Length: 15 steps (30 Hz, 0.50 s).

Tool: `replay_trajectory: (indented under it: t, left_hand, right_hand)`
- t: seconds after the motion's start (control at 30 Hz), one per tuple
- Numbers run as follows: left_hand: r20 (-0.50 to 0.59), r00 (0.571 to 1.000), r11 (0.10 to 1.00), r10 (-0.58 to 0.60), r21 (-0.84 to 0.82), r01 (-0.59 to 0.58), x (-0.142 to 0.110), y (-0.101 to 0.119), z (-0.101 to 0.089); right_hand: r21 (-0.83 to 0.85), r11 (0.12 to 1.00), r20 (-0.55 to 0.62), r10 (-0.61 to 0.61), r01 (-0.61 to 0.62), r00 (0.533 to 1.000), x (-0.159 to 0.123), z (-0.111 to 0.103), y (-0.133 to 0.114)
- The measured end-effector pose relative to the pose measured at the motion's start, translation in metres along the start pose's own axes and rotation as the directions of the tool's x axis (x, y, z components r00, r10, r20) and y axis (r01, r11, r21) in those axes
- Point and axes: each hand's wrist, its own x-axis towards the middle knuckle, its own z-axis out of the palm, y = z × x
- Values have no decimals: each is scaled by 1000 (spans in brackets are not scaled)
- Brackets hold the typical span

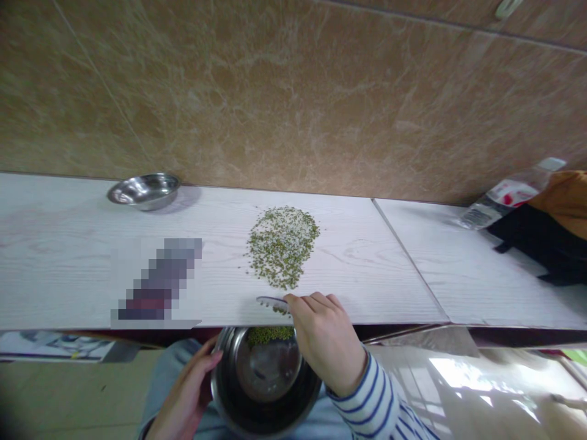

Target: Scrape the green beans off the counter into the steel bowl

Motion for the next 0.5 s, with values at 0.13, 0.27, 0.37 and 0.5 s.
replay_trajectory:
  t: [0.13,0.27,0.37,0.5]
  left_hand:
    - [33,999,1000,4,-2,-4,-3,0,-1]
    - [14,1000,1000,-26,-11,26,-4,1,-1]
    - [32,999,1000,-19,-11,19,-4,1,0]
    - [56,998,1000,13,15,-14,-4,0,1]
  right_hand:
    - [3,1000,14,6,-6,1000,-2,0,1]
    - [8,1000,25,-7,7,1000,-4,-1,2]
    - [19,1000,22,-24,24,999,-6,-2,3]
    - [46,999,46,-11,9,999,-10,-3,2]
